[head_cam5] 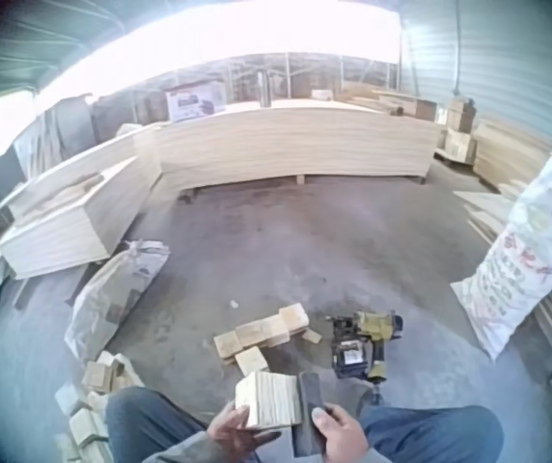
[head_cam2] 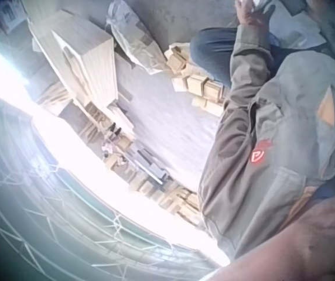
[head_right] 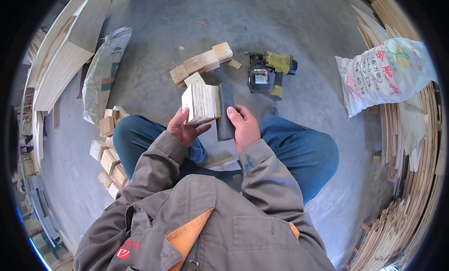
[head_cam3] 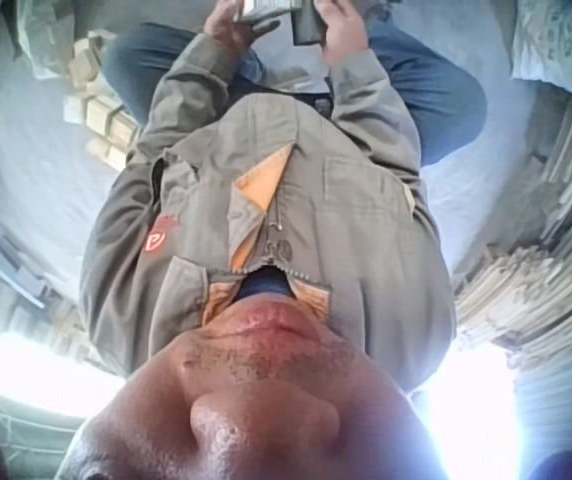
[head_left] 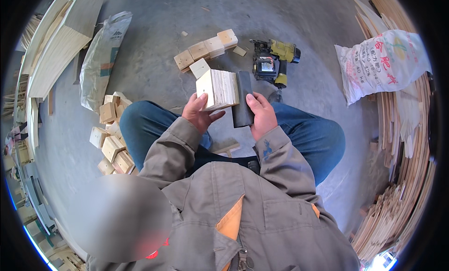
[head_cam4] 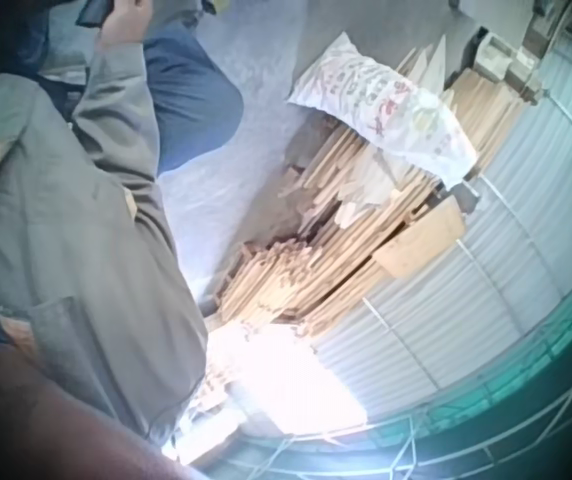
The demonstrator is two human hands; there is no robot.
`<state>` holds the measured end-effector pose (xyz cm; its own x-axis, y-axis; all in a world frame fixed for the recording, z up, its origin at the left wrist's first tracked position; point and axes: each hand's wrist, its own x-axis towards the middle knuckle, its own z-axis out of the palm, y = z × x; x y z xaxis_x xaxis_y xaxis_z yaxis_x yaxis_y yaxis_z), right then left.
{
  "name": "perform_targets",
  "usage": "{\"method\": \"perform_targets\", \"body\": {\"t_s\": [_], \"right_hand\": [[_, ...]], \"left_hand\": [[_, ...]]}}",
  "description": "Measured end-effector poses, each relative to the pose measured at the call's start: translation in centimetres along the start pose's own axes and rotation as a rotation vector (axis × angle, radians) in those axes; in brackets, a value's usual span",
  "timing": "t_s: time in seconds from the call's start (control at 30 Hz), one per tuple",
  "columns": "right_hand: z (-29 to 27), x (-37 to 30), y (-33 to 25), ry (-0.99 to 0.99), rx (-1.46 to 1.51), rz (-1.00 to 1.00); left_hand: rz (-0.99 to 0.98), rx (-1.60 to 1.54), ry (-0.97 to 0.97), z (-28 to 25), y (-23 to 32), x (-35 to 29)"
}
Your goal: The person sits on the floor and sands small wooden blocks using a sanding block. They pick up blocks from a pile, sand the edges and faces, and place them back down, repeating the process.
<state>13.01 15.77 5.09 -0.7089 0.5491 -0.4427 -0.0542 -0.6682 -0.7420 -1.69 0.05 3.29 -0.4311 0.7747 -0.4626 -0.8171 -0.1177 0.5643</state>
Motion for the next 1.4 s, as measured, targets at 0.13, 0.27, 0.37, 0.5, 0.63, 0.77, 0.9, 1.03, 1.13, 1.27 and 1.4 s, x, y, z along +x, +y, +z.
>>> {"method": "perform_targets", "body": {"t_s": [0.13, 0.27, 0.37, 0.5, 0.63, 0.77, 0.9, 1.03, 1.13, 1.27, 1.4], "right_hand": [[-0.4, 0.3, 0.8, 0.025, -0.086, -0.041], [0.0, -0.1, 0.2, 0.055, -0.106, -0.036], [0.0, 0.0, 0.2, 0.061, -0.119, -0.048], [0.3, -0.5, -0.4, 0.059, -0.141, -0.071], [0.5, -0.9, -0.8, 0.0, -0.164, -0.095], [0.6, -1.2, -1.1, -0.057, -0.166, -0.106], [0.6, -1.5, -1.4, -0.081, -0.152, -0.146], [0.3, -1.2, -1.5, -0.027, -0.118, -0.176], [0.2, -1.2, -1.9, -0.003, -0.111, -0.181], [0.2, -1.2, -1.9, 0.0, -0.124, -0.177], [0.1, -1.1, -1.7, -0.008, -0.132, -0.193]], "left_hand": [[0.031, -0.019, -0.018, -0.2, 0.4, 0.1], [-0.003, -0.083, -0.033, -0.3, 0.4, 0.4], [-0.005, -0.127, -0.065, -0.6, 0.3, 0.6], [0.002, -0.199, -0.101, 0.2, 0.7, 0.2], [0.034, -0.303, -0.215, -0.2, 1.0, 0.4], [0.077, -0.328, -0.27, -0.5, 1.1, 0.4], [0.104, -0.309, -0.239, -0.6, 1.3, 0.5], [0.098, -0.358, -0.174, -0.5, 1.6, 0.4], [0.036, -0.364, -0.047, 0.0, 2.1, 0.6], [0.038, -0.307, 0.035, 1.1, 2.2, 0.5], [0.035, -0.296, 0.012, 0.9, 2.0, 0.5]]}}
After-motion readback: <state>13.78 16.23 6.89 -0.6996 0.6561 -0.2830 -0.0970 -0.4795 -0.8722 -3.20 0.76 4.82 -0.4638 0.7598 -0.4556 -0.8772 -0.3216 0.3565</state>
